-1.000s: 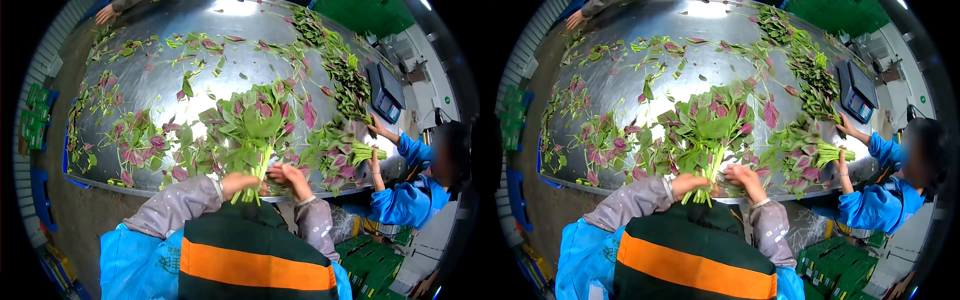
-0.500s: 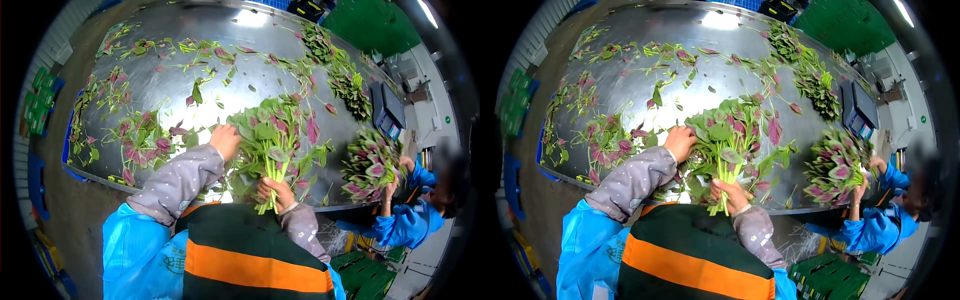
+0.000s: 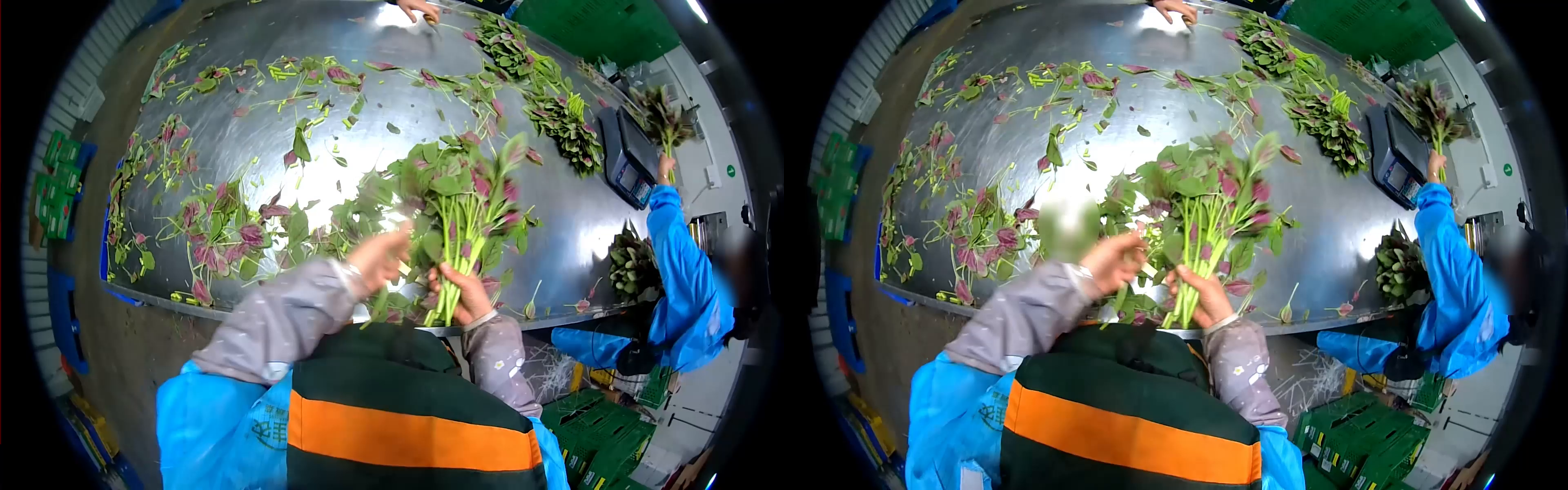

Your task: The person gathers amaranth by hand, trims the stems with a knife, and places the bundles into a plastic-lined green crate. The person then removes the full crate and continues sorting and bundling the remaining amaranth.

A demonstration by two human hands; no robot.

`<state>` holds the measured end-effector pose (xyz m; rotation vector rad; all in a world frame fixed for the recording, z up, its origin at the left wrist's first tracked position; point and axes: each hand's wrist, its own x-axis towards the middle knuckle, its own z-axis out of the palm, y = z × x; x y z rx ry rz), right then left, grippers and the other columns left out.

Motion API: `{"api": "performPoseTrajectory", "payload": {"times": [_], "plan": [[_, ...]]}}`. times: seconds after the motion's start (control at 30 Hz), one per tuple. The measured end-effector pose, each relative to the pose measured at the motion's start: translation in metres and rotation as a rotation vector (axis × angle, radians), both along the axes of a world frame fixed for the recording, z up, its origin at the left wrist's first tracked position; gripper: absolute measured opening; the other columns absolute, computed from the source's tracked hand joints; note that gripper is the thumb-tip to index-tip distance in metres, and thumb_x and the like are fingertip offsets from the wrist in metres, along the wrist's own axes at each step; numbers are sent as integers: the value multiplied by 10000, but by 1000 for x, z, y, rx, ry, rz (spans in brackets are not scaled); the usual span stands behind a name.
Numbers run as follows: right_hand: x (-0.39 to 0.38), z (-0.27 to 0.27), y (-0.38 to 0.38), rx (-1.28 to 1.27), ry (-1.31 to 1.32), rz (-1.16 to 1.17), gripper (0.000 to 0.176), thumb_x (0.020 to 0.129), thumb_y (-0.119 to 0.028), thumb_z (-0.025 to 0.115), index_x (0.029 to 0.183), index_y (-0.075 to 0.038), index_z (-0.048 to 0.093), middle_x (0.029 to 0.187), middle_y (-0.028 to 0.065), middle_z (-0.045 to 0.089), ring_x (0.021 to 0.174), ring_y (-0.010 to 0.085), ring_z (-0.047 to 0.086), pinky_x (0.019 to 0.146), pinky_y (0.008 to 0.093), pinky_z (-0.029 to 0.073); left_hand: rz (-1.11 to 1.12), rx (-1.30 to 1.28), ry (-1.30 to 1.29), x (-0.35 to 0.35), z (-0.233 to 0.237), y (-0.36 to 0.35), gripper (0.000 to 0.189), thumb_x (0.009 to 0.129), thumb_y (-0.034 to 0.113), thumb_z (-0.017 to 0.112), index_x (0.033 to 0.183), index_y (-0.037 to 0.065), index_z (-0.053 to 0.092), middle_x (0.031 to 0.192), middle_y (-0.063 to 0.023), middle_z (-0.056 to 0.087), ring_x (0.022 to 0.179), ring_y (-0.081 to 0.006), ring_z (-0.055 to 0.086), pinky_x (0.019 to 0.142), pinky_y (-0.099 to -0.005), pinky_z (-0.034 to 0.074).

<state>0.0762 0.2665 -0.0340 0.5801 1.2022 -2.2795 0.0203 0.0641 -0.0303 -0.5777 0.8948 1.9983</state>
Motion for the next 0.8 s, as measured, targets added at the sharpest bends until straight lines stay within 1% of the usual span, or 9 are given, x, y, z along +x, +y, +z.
{"api": "performPoseTrajectory", "payload": {"times": [0.1, 0.23, 0.3, 0.33, 0.47, 0.5, 0.6, 0.73, 0.8], "plan": [[19, -4, -13, -81, -136, 13, 294, 867, -186, 567, 1093, -8, 499, 841, 92, 614, 745, 187, 609, 677, 304, 520, -277, 118, 20, 18, -20, 43, 372, 818, 483, 575, 853, 113, 557, 665, -6, 517, 535, -99, 444, 448, -236, 316], [31, 1, -7, 37, -130, -87, 305, 891, -194, 533, 1114, 11, 493, 966, 95, 597, 804, 191, 606, 713, 313, 511, -518, -206, 100, 4, -15, 63, 353, 803, 347, 644, 1030, 87, 573, 909, -45, 600, 671, -95, 532, 489, -248, 395], [43, -11, -3, 475, 191, -22, 284, 901, -139, 506, 1126, 32, 479, 983, 69, 579, 865, 144, 562, 748, 269, 463, -287, -53, 245, 14, -31, 77, 333, 833, 210, 619, 1112, 50, 532, 1019, -66, 591, 788, -119, 576, 591, -271, 481], [41, 9, -5, 423, 228, -38, 277, 902, -140, 503, 1120, 29, 481, 979, 76, 581, 861, 148, 568, 742, 273, 468, -150, 48, 277, 22, -12, 76, 291, 866, 126, 559, 1137, 36, 502, 1024, -66, 586, 823, -131, 590, 677, -282, 505], [41, 37, -9, 82, 25, 61, 286, 910, -145, 489, 1139, 24, 452, 982, 100, 583, 854, 171, 586, 721, 283, 479, -312, 402, 196, 17, 11, 42, 355, 916, 198, 465, 1229, 45, 396, 1014, -85, 584, 684, -170, 610, 408, -293, 478], [42, 9, -7, 47, 24, 97, 329, 918, -175, 482, 1174, 16, 408, 999, 122, 578, 859, 194, 597, 723, 289, 486, -468, 493, 148, 8, -17, 43, 374, 895, 165, 505, 1222, 23, 393, 1009, -85, 583, 765, -175, 620, 528, -284, 520], [49, -11, -19, 701, 400, 359, 408, 895, -149, 528, 1252, -22, 377, 1105, 99, 511, 1010, 123, 501, 838, 268, 435, -353, 136, 102, 10, -19, 64, 366, 819, 49, 600, 1155, -5, 465, 955, -109, 587, 964, -208, 592, 833, -297, 488], [40, 13, 26, 348, 335, 529, 490, 817, -38, 596, 1254, -38, 373, 1128, 96, 536, 1035, 167, 526, 878, 290, 431, -17, 152, 338, 16, -6, 59, 387, 789, -1, 622, 1143, -17, 468, 927, -88, 584, 946, -220, 603, 824, -317, 501], [34, 41, 42, 398, 319, 184, 558, 798, -26, 601, 1286, -38, 331, 1239, 134, 445, 1105, 196, 478, 897, 311, 425, 38, 138, 448, 15, 9, 60, 386, 800, 27, 626, 1147, 1, 457, 928, -84, 576, 906, -205, 609, 785, -313, 511]]}}
